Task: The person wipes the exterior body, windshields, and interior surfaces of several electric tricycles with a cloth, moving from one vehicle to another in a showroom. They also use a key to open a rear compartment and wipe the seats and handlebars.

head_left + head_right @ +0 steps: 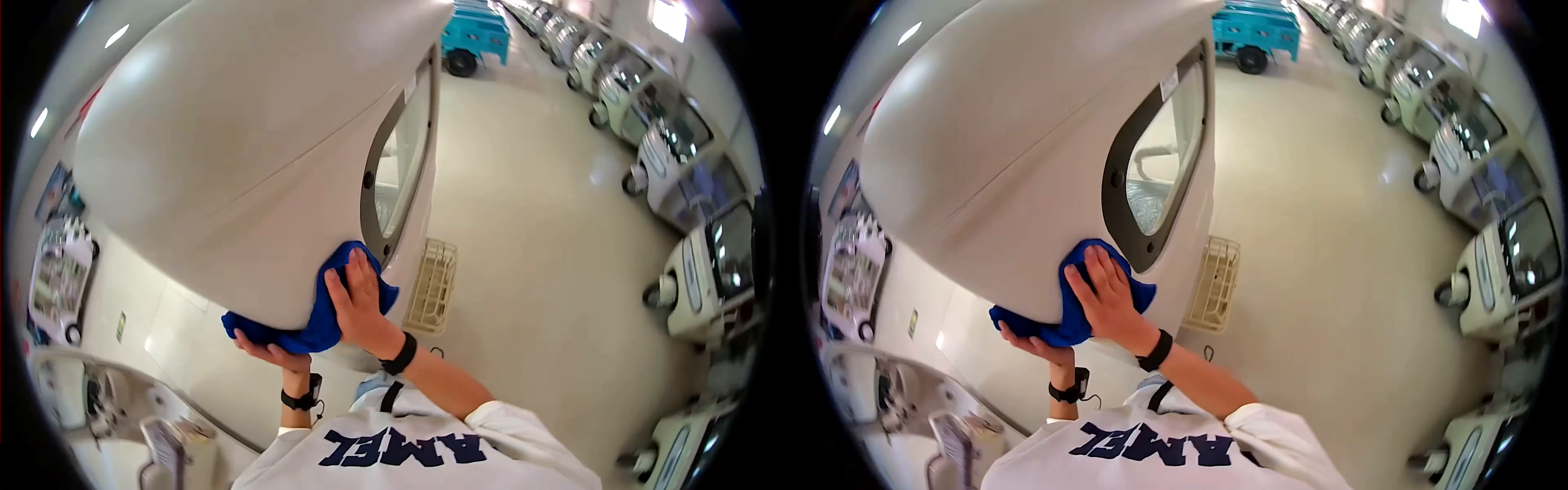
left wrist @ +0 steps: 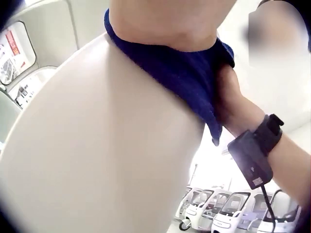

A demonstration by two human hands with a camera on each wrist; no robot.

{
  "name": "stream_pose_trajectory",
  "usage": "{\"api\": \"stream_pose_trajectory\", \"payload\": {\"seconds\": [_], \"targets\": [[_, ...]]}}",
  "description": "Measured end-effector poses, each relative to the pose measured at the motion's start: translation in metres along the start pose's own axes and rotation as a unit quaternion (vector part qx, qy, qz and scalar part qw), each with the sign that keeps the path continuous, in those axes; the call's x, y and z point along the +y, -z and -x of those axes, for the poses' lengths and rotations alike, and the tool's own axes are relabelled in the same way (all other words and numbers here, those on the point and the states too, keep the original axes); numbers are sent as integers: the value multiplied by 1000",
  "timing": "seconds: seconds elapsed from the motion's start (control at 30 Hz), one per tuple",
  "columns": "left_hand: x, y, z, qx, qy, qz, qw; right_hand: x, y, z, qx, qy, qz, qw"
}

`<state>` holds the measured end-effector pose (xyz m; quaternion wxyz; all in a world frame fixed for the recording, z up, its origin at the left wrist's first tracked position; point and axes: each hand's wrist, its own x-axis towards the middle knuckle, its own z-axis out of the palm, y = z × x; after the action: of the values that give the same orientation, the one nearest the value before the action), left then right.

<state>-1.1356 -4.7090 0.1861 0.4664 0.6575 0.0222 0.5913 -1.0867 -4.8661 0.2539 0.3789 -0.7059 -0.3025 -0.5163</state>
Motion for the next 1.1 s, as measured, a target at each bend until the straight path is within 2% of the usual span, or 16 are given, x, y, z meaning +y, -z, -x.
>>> {"api": "stream_pose_trajectory", "payload": {"seconds": [0.07,0.13,0.2,0.27,0.33,0.4,0.43,0.53,0.67,0.73,0.77,0.83,0.93,1.03,1.07,1.1], "targets": [[-3,-11,21,-15,-66,-131,989,17,0,12,-30,9,-29,999],[-9,-20,37,-2,-84,-121,989,26,12,16,-43,-31,-70,996],[-22,-17,42,-9,-124,-183,975,28,21,13,-72,-29,-88,993],[-32,-17,52,-9,-153,-185,971,32,33,11,-126,-180,-202,954],[-27,-22,63,-12,-179,-189,965,41,40,12,-157,-178,-197,951],[-27,-25,77,-74,-203,-125,968,48,44,17,-167,-173,-209,948],[-36,-21,88,-64,-184,-182,964,50,45,11,-171,-171,-209,947],[-40,-30,116,-63,-204,-175,961,55,51,-27,-190,-130,-222,947],[-27,-38,128,-69,-257,-137,954,57,37,-40,-118,-100,-237,959],[-19,-35,129,-72,-253,-158,952,61,7,-15,-69,-200,-312,926],[-19,-30,122,-77,-266,-180,944,65,-1,-5,-33,-153,-323,934],[-25,-21,121,-87,-276,-202,936,66,-6,2,-25,-142,-324,935],[-53,-6,131,-102,-301,-208,925,74,-8,16,-98,-190,-326,921],[-67,-11,136,-68,-303,-232,922,79,-8,30,-226,-300,-331,866],[-66,-20,137,-27,-301,-235,924,79,-6,30,-208,-259,-315,889],[-66,-32,132,-3,-291,-198,936,73,0,9,-122,-152,-293,936]]}}
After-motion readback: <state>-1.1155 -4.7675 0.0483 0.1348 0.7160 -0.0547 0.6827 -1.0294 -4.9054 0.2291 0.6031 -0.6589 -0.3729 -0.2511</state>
